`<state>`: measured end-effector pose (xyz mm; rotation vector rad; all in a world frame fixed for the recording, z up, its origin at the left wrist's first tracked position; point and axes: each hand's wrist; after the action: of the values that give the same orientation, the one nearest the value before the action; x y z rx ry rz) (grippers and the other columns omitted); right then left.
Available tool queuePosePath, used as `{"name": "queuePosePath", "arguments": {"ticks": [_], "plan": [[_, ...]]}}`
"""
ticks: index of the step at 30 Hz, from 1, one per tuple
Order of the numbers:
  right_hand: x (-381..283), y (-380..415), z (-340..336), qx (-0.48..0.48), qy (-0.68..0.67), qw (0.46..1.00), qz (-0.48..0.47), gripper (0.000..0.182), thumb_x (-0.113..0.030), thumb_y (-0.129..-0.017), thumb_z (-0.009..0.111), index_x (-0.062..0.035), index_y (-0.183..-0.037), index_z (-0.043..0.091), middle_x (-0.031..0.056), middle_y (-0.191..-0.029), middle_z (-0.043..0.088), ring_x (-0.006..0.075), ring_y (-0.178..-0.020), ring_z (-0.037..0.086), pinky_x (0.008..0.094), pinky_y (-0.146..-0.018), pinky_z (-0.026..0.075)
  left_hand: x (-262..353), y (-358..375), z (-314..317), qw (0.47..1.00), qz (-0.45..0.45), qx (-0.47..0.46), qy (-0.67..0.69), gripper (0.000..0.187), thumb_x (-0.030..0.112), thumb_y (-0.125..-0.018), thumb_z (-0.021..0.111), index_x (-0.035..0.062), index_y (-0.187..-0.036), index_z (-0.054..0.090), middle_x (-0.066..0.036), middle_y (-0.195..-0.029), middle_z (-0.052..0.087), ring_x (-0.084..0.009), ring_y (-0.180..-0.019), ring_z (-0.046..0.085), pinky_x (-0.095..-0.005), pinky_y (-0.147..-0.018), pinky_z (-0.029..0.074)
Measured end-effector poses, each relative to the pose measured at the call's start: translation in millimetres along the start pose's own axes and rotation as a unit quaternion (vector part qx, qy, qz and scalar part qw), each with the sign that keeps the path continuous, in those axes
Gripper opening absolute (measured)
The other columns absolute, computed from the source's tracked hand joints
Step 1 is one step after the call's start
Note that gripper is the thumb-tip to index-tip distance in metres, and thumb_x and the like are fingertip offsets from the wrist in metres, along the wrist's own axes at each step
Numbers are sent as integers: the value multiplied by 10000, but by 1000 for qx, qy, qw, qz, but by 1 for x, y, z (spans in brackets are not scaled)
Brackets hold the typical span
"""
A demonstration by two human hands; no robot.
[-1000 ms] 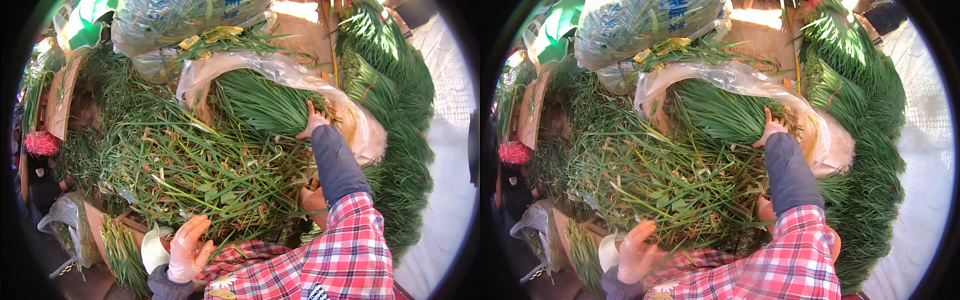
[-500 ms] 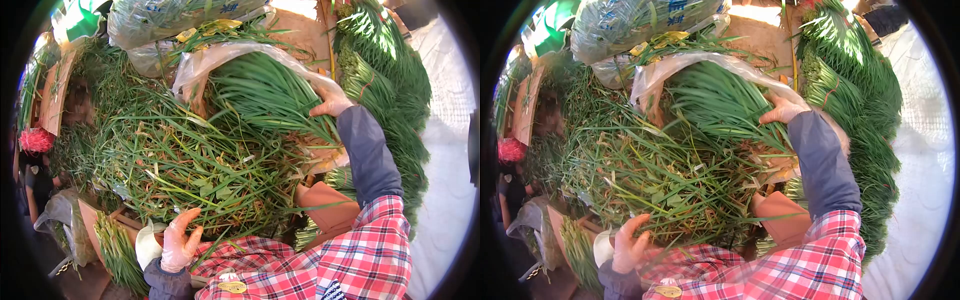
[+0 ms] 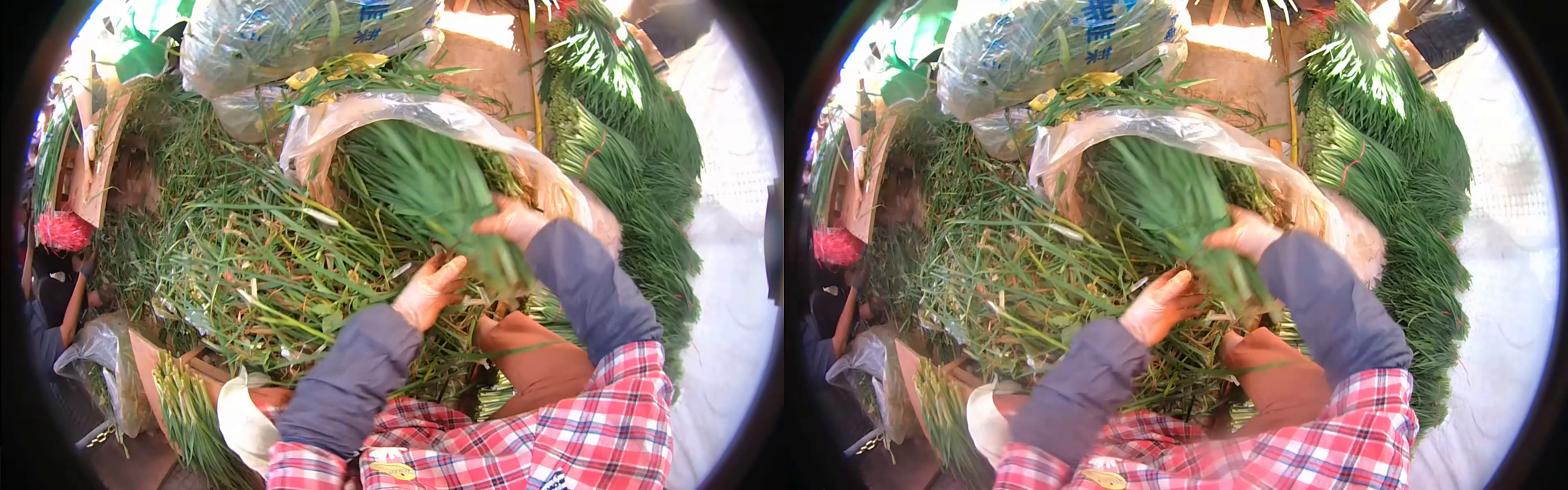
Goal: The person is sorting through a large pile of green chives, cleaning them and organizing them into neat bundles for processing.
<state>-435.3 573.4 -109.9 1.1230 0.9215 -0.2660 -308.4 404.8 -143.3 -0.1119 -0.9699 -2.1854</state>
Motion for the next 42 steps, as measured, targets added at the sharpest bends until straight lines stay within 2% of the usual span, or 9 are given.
{"name": "queuePosePath", "arguments": {"ticks": [4, 6, 12, 18, 23, 27, 31, 34, 42], "plan": [[5, 34, 60, -42, 415, 903, 104, 899, -460, -799, 579, 41, -1399, 134, 262, -1218, 498, 366, -1157, 481, 399, -985, 368, -32, -28, -1, 970, 35, 39, 236, 658, 382, -763, 715, 80, -1284, 450, -97, -1254, 504, -266, -1174, 459, -431, -998, 353], [36, 40, 73, 33, 644, 749, -149, 928, -462, -788, 578, 75, -1389, 118, 295, -1265, 439, 392, -1214, 413, 462, -1037, 283, -37, -29, -7, 967, 28, 27, 251, 640, 357, -770, 709, 82, -1284, 445, -101, -1258, 499, -266, -1172, 462, -437, -1012, 349], [26, 25, 38, -41, 279, 948, -149, 872, -388, -786, 617, -50, -1428, 133, 256, -1255, 470, 405, -1224, 399, 446, -1008, 328, -30, -20, -36, 968, 9, 3, 251, 377, 321, -844, 600, 94, -1136, 522, -153, -979, 625, -320, -811, 632, -517, -678, 544], [122, -41, -32, 82, 782, 615, -67, 649, -149, -847, 506, -216, -1425, 218, 53, -1480, 236, 354, -1324, 282, 541, -1037, 264, -16, 33, -35, 954, -46, -81, 285, 398, 336, -881, 513, 58, -1161, 472, -229, -986, 606, -405, -668, 626, -582, -545, 514], [158, -79, -55, 116, 767, 631, 12, 751, -268, -802, 606, -226, -1430, 197, 35, -1496, 190, 364, -1328, 273, 546, -1034, 252, 16, 148, -1, 981, 97, -50, 160, 703, 270, -791, 620, 49, -1367, 282, -214, -1220, 496, -396, -895, 609, -528, -707, 539], [17, -40, 8, -31, 733, 642, 222, 467, -233, -845, 569, -161, -1297, 478, 74, -1220, 571, 320, -1136, 526, 449, -983, 368, 39, 210, 8, 979, 200, -18, 40, 750, 190, -726, 674, 16, -1350, 295, -192, -1176, 521, -371, -930, 606, -520, -738, 538], [-43, 23, 42, 46, 145, 976, -156, 549, -380, -804, 638, -117, -1268, 505, 124, -1131, 607, 262, -1045, 573, 400, -955, 397, 48, 251, 13, 949, 307, 53, -55, 609, 45, -690, 676, -8, -1242, 422, -151, -1049, 593, -313, -905, 615, -499, -748, 534], [-108, 102, 109, -168, -163, 925, -299, 763, -419, -754, 697, -66, -1350, 377, 179, -1206, 550, 277, -1095, 539, 394, -935, 417, 38, 257, -2, 876, 408, 147, -209, 488, 26, -673, 682, 6, -1138, 537, -83, -1017, 620, -191, -883, 609, -346, -798, 496], [-142, 168, 288, -282, 13, 887, -367, 1003, -31, -627, 771, -94, -1422, 164, 94, -1288, 436, 193, -1198, 401, 334, -988, 351, 23, 278, 5, 853, 459, 117, -221, 450, 7, -653, 723, 19, -1078, 576, -33, -989, 620, -142, -892, 587, -289, -801, 468]]}}
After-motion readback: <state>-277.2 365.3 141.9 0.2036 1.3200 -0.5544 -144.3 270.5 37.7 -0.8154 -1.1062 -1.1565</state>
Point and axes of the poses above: each hand's wrist, its own y-axis away from the middle knuckle, its own z-axis out of the palm, x = y × z
